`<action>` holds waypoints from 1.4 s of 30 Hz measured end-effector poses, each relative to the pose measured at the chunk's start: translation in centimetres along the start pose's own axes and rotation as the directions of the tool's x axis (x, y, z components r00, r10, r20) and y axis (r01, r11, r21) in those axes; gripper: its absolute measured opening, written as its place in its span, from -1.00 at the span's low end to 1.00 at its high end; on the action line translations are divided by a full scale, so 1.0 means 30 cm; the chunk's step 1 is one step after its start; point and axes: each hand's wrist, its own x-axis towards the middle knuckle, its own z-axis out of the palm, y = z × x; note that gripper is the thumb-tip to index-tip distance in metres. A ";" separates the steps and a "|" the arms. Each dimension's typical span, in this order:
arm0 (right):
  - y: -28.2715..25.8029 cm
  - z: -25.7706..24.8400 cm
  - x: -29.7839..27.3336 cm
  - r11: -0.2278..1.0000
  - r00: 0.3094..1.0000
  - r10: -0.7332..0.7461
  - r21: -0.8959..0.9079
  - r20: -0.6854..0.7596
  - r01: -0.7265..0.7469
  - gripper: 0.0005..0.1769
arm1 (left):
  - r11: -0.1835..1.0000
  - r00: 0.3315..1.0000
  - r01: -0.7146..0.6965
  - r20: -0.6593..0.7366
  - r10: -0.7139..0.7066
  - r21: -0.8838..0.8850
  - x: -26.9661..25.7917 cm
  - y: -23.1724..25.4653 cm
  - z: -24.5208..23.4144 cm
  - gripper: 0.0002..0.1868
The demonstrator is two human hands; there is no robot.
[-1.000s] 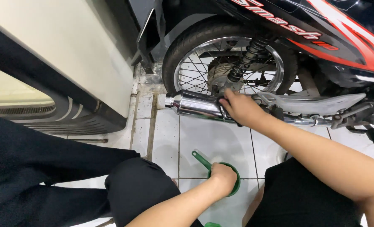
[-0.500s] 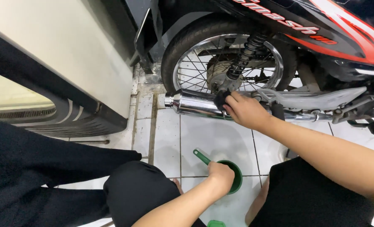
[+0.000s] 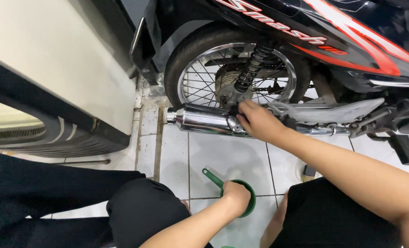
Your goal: The person sits on the floor and wipes the chrome exhaust pipe of a motorcycle using a black cloth. They repeatedly dip the cloth into a green bucket of water and continue wiping the exhaust surface.
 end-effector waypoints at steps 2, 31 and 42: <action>-0.074 -0.049 0.008 0.994 0.998 -0.056 0.097 0.036 0.053 -0.83 | 1.000 1.000 0.002 0.006 -0.002 0.003 0.028 0.001 0.013 -0.76; 0.030 0.023 0.010 0.934 0.996 -0.081 -0.346 0.033 0.088 -0.78 | 1.000 0.999 -0.016 -0.048 0.016 0.005 -0.054 -0.011 0.004 -0.80; -0.007 0.018 -0.002 0.845 0.902 -0.382 -0.320 0.201 0.429 -0.79 | 1.000 0.998 -0.021 -0.067 0.022 0.022 -0.045 -0.004 0.020 -0.80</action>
